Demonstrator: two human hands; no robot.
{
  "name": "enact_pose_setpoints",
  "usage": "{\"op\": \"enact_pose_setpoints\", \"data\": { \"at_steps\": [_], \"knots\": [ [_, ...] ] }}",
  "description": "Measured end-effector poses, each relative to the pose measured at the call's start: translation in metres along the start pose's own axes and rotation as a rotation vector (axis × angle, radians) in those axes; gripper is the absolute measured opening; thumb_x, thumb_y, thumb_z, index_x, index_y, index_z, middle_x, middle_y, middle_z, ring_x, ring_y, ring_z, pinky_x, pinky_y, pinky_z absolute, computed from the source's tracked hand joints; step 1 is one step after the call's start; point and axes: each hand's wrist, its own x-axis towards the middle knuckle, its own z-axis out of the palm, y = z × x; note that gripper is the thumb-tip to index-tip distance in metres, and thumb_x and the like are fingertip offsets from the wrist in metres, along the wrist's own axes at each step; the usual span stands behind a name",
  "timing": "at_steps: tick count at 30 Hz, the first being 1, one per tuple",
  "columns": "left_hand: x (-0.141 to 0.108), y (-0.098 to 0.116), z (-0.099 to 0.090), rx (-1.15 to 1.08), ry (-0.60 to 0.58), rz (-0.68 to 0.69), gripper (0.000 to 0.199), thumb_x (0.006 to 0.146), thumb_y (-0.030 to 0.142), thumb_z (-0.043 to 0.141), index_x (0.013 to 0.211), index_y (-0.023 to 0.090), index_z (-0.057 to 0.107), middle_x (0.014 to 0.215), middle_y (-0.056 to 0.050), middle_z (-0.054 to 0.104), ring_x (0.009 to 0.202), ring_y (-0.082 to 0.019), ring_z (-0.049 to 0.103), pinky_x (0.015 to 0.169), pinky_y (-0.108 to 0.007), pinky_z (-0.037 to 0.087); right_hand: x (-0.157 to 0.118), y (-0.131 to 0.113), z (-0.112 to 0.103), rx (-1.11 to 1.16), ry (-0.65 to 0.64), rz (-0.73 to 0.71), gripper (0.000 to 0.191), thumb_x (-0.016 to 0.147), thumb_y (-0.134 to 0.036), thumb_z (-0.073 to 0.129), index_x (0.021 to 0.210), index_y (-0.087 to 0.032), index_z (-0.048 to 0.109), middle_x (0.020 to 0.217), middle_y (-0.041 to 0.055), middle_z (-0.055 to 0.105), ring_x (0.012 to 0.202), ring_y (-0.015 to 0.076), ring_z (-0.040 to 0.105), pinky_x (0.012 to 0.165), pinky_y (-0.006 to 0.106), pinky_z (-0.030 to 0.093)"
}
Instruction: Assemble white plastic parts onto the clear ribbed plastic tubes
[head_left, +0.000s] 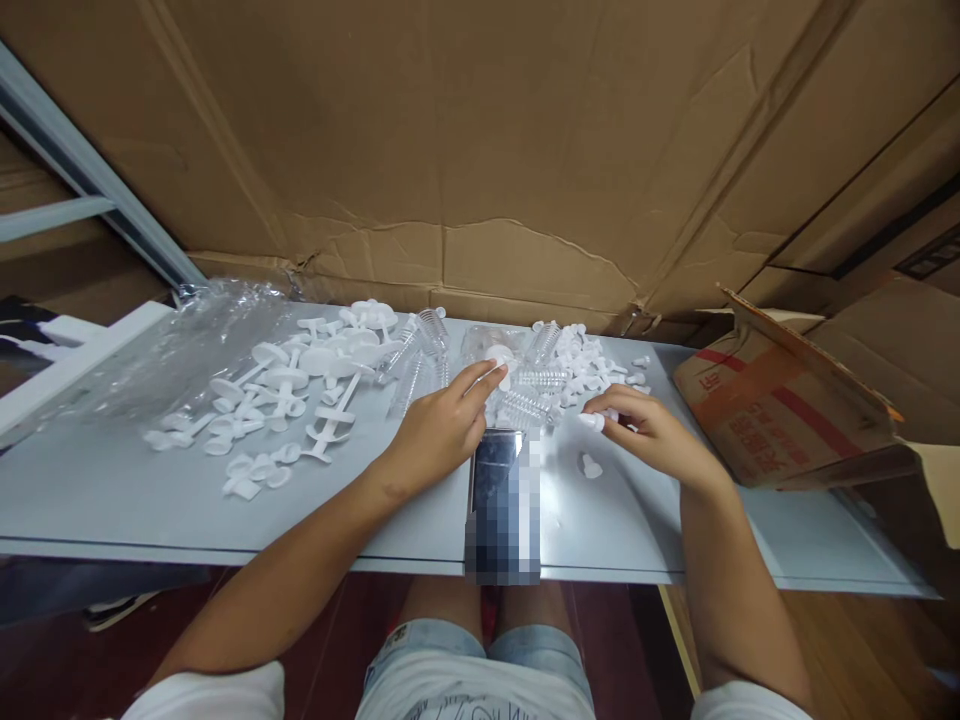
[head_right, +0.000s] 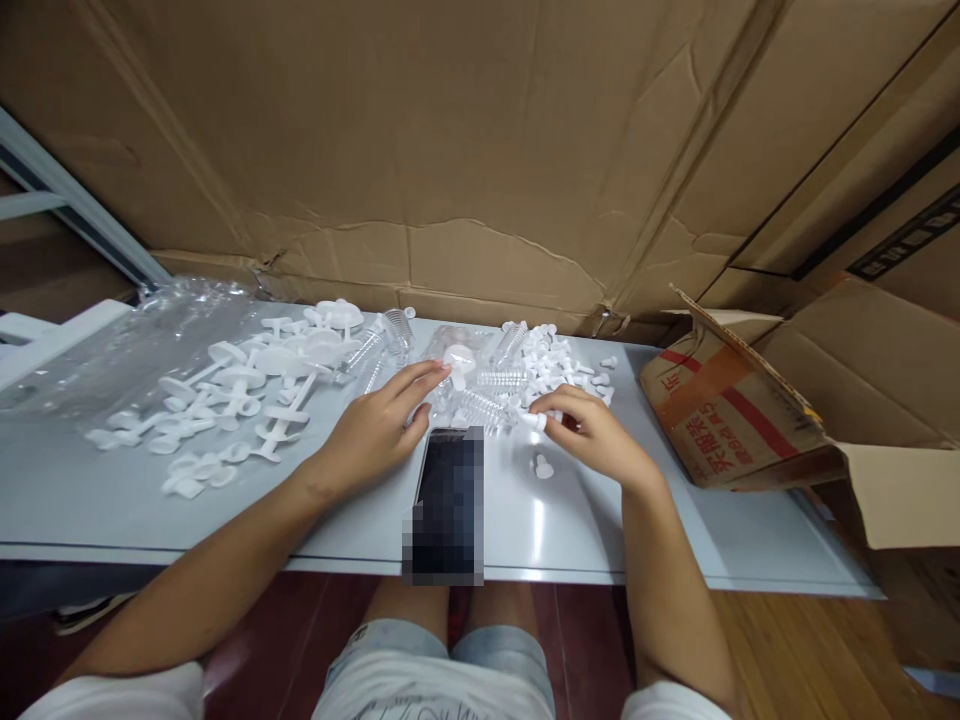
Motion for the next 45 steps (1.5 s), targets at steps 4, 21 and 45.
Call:
{"op": "enact_pose_setpoints", "data": {
  "at_steps": [4, 21, 45],
  "knots": [
    [0.001, 0.0, 0.0, -0.071, 0.012, -0.003, 0.053, 0.084, 0.007, 0.04, 0.136, 0.019, 0.038, 0.14, -0.008, 0.047, 0.114, -0.022, 0.057, 0.083, -0.035, 0.055, 0.007, -0.037, 0.013, 0.171, -0.096, -0.112, 0.017, 0.088, -0.023, 0.048, 0.091, -0.019, 0.065, 0.087, 0.0053, 0.065, 0.077, 0.014, 0.058, 0.068, 0.026, 0.046],
    [0.005, 0.0, -0.002, -0.348, 0.047, -0.091, 0.059, 0.082, 0.008, 0.043, 0.139, 0.021, 0.037, 0.142, -0.01, 0.043, 0.117, -0.021, 0.054, 0.092, -0.034, 0.051, 0.069, -0.112, 0.053, -0.797, -0.074, 0.11, 0.028, 0.085, -0.005, 0.04, 0.097, -0.008, 0.065, 0.093, 0.0204, 0.062, 0.074, 0.0269, 0.069, 0.053, 0.028, 0.043],
    [0.004, 0.001, -0.002, -0.409, 0.072, -0.121, 0.058, 0.084, 0.011, 0.045, 0.139, 0.027, 0.035, 0.137, -0.009, 0.045, 0.069, -0.007, 0.057, 0.077, -0.027, 0.052, 0.066, -0.099, 0.05, -0.422, 0.064, 0.112, 0.019, 0.09, -0.03, 0.049, 0.104, -0.019, 0.056, 0.089, 0.0054, 0.072, 0.073, 0.02, 0.066, 0.054, 0.025, 0.031]
  ]
}}
